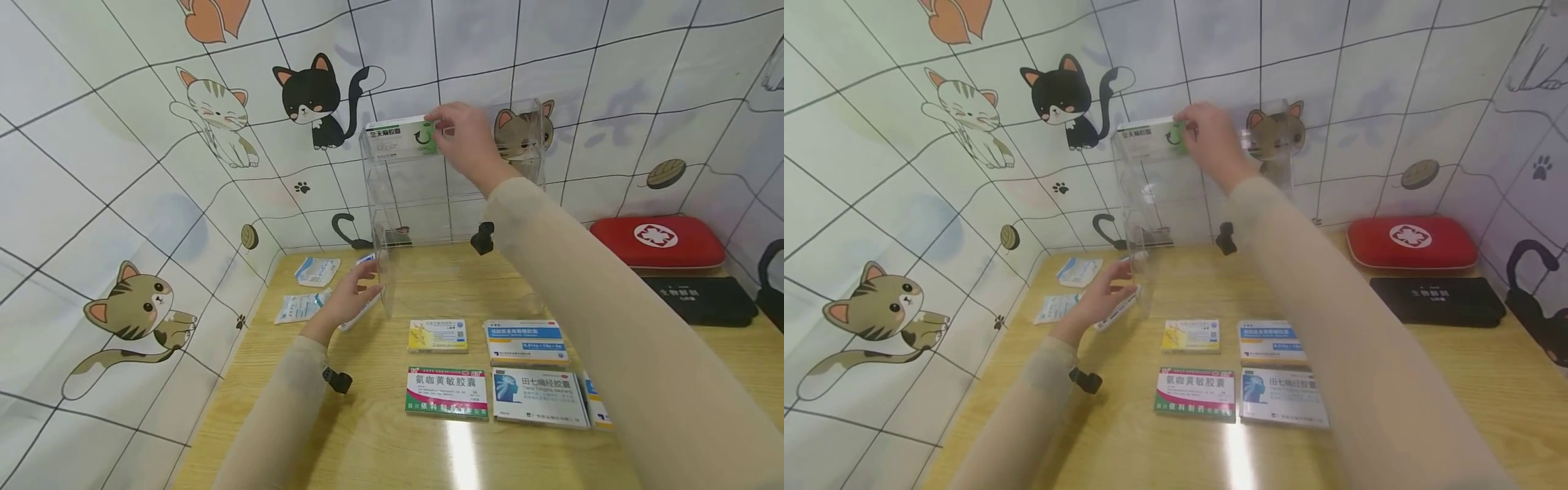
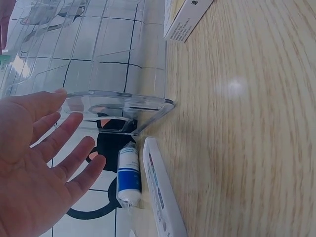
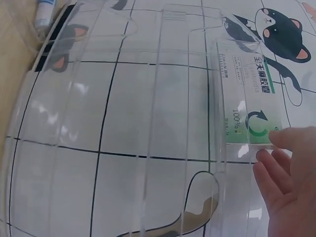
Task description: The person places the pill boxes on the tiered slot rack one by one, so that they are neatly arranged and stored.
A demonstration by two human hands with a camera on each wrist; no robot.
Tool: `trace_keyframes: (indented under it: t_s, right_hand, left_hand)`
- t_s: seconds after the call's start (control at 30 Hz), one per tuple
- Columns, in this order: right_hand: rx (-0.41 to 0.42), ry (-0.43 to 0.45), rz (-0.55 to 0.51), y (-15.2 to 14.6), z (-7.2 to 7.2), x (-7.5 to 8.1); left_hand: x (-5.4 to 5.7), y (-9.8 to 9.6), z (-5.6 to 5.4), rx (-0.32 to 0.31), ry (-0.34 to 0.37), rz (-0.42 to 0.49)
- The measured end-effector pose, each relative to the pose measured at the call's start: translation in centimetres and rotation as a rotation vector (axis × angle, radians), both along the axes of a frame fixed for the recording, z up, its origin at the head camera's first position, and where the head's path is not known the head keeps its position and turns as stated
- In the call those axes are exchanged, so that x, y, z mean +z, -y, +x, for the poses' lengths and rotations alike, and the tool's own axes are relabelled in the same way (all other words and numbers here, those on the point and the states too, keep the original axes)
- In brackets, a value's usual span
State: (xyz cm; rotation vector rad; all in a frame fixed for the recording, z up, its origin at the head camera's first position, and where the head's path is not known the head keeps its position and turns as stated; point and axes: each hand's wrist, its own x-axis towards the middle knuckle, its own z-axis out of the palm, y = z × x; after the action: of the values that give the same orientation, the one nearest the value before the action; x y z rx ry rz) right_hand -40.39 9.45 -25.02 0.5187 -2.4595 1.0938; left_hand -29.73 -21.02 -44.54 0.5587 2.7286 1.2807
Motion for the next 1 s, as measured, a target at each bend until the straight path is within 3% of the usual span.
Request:
trace_keyframes:
  t_s: [0.1,0.23,0.4,0.63,0.83,1.0]
  right_hand:
    - [0.031,0.016,-0.025,-0.5,0.6,-0.8]
    - [0.009,-0.019,-0.073,-1.8,2.3,-2.5]
    - [0.01,-0.063,-0.171,-4.4,5.9,-5.2]
    - [-0.063,-0.071,-0.15,-9.3,11.6,-9.8]
    - [-0.179,0.062,-0.095,-14.4,16.2,-13.0]
    - [-0.221,0.163,-0.025,-18.2,18.9,-15.2]
  left_hand:
    - [0.0,-0.1,0.0,0.005,0.009,0.008]
    - [-0.1,-0.4,-0.2,0.006,0.016,0.02]
    - [0.0,-0.7,-0.4,0.008,0.007,0.037]
    - [-0.2,-0.7,-0.3,0.015,0.041,0.041]
    - [-0.6,-0.5,-0.1,-0.008,0.053,0.055]
    - [-0.7,-0.1,0.0,-0.006,0.05,0.042]
